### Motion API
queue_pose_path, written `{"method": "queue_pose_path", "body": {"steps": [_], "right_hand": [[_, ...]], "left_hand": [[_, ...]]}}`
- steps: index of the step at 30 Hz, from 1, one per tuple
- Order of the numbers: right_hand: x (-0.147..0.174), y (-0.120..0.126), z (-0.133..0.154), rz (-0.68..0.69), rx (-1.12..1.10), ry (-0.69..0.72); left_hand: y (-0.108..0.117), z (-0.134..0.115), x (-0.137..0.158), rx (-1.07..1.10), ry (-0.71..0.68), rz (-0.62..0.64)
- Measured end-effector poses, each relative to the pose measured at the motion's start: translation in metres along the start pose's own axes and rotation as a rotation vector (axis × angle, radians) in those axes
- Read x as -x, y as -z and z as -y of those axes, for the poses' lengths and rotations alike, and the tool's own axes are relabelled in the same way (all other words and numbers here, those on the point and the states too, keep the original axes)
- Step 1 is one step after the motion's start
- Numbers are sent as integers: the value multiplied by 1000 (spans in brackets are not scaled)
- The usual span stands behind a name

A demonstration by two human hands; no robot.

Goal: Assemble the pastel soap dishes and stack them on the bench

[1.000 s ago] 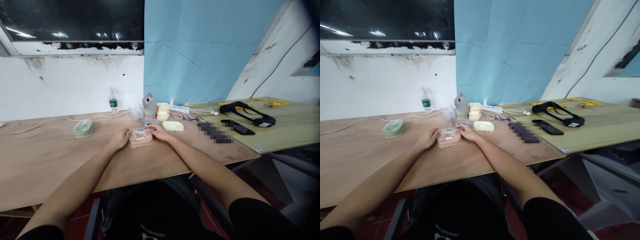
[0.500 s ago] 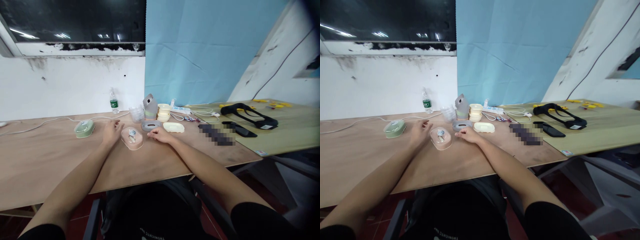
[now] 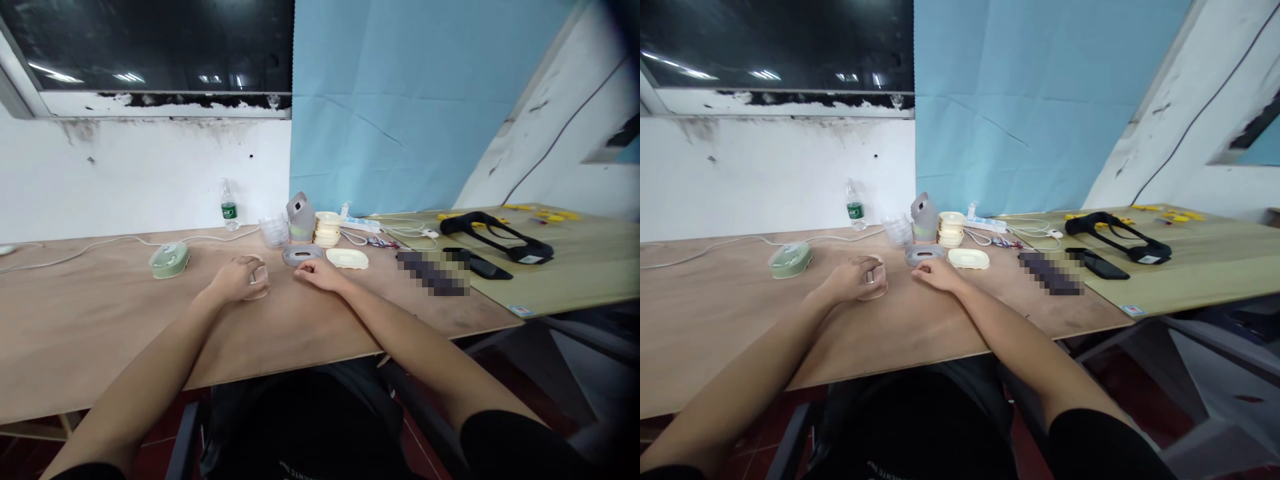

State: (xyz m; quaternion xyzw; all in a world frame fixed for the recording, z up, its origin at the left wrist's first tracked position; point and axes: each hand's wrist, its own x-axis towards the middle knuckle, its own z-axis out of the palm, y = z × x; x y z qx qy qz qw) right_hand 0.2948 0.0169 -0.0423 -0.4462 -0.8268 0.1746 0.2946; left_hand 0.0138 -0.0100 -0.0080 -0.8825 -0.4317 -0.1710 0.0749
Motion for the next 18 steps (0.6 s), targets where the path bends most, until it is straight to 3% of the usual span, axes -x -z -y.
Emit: {"method": "queue_pose_path", "body": {"steps": [3, 9, 15, 18], "right_hand": [[0, 2, 2, 3, 8, -8], [0, 2, 2, 6, -14, -16], [0, 3, 4, 11, 1, -38], [1, 4, 6, 10, 6, -44]], "left_hand": [[-6, 13, 0, -79, 117, -40], [-11, 40, 2, -137, 491, -10], [-12, 60, 2, -111, 645, 34], [-12, 63, 5, -154, 692, -9]]}}
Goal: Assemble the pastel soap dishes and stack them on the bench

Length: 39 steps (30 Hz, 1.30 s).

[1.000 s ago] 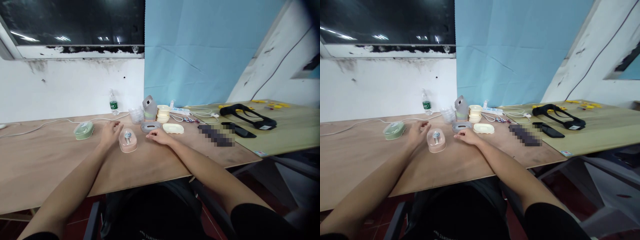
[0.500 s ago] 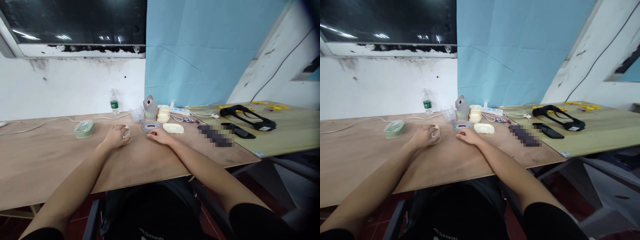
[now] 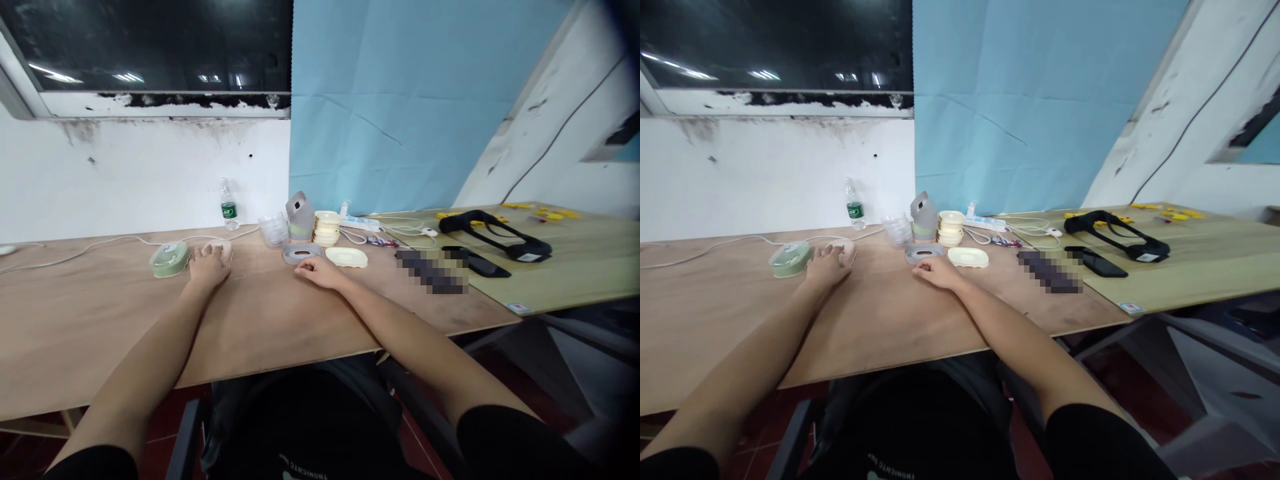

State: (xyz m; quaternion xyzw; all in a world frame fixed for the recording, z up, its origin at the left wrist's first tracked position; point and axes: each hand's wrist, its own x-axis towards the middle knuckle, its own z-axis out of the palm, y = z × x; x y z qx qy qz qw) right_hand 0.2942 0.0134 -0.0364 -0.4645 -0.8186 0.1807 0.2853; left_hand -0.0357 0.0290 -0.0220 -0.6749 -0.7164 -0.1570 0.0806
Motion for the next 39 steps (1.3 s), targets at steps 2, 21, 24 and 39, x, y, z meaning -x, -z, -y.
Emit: {"method": "queue_pose_path", "body": {"steps": [2, 21, 24, 39], "right_hand": [[0, 0, 0, -4, 1, 12], [-4, 45, -57, -488, 247, -207], [-6, 40, -61, -445, 320, -192], [-1, 36, -59, -236, 361, -332]], "left_hand": [[-1, 4, 0, -30, 8, -86], [-5, 43, -9, -38, 223, -176], [-4, 35, -7, -14, 180, -221], [-20, -60, 24, 52, -519, -51]]}}
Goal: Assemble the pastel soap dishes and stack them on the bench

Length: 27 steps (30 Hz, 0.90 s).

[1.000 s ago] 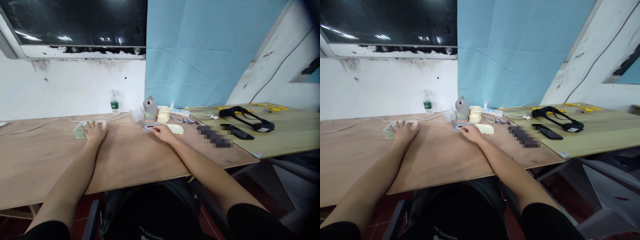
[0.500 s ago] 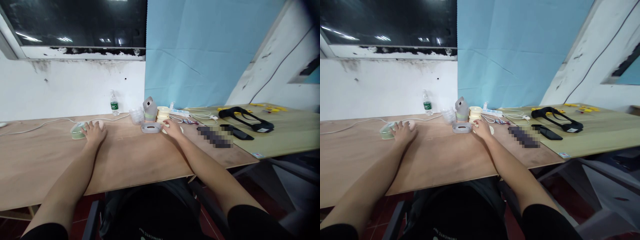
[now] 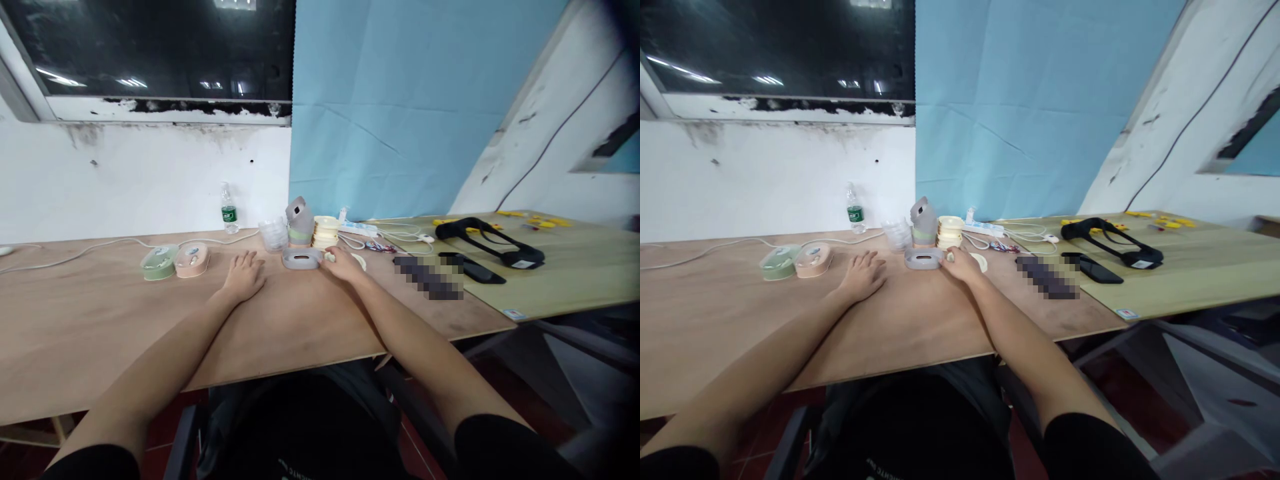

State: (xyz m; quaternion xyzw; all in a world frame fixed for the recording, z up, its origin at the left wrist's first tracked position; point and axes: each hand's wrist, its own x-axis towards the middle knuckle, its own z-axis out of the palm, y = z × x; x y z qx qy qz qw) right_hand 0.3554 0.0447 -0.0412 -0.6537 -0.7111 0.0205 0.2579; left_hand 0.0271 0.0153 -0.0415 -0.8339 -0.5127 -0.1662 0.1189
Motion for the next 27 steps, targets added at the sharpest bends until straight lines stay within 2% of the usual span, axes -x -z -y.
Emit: {"method": "queue_pose_path", "body": {"steps": [6, 16, 20, 23, 27], "right_hand": [[2, 3, 6, -3, -84, 20], [18, -6, 38, 204, -375, 375], [25, -6, 53, 228, -394, 438], [23, -5, 53, 146, -422, 407], [10, 0, 33, -116, -379, 249]], "left_hand": [[0, 1, -1, 47, -12, 19], [3, 2, 0, 156, -117, 64], [-2, -6, -6, 193, -214, 123], [-7, -13, -11, 191, -258, 130], [-9, -16, -12, 186, -274, 109]]}}
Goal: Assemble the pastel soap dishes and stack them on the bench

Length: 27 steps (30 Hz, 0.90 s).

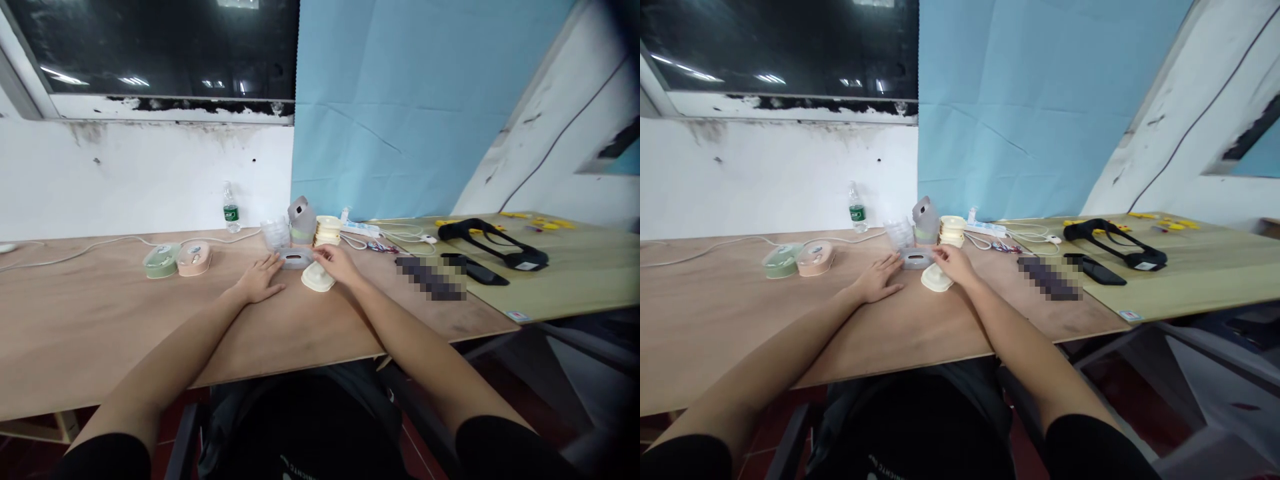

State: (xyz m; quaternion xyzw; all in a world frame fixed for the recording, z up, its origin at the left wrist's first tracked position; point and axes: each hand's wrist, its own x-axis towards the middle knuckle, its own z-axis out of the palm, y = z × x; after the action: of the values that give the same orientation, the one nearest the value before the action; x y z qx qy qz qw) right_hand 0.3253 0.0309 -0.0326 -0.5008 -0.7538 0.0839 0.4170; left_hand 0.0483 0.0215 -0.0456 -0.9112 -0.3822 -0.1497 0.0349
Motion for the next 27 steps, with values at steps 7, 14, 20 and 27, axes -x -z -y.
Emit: {"method": "queue_pose_path", "body": {"steps": [7, 14, 20, 27], "right_hand": [[-2, 15, -31, 222, 295, -212], [3, -7, -8, 175, 109, -73], [5, -13, -3, 239, 250, -39], [3, -12, -13, 121, 160, 82]], "left_hand": [[3, -1, 2, 7, 35, 19], [2, 2, 3, 32, 6, 12], [17, -5, 9, 103, -93, -108], [29, -54, 20, 200, -348, 17]]}}
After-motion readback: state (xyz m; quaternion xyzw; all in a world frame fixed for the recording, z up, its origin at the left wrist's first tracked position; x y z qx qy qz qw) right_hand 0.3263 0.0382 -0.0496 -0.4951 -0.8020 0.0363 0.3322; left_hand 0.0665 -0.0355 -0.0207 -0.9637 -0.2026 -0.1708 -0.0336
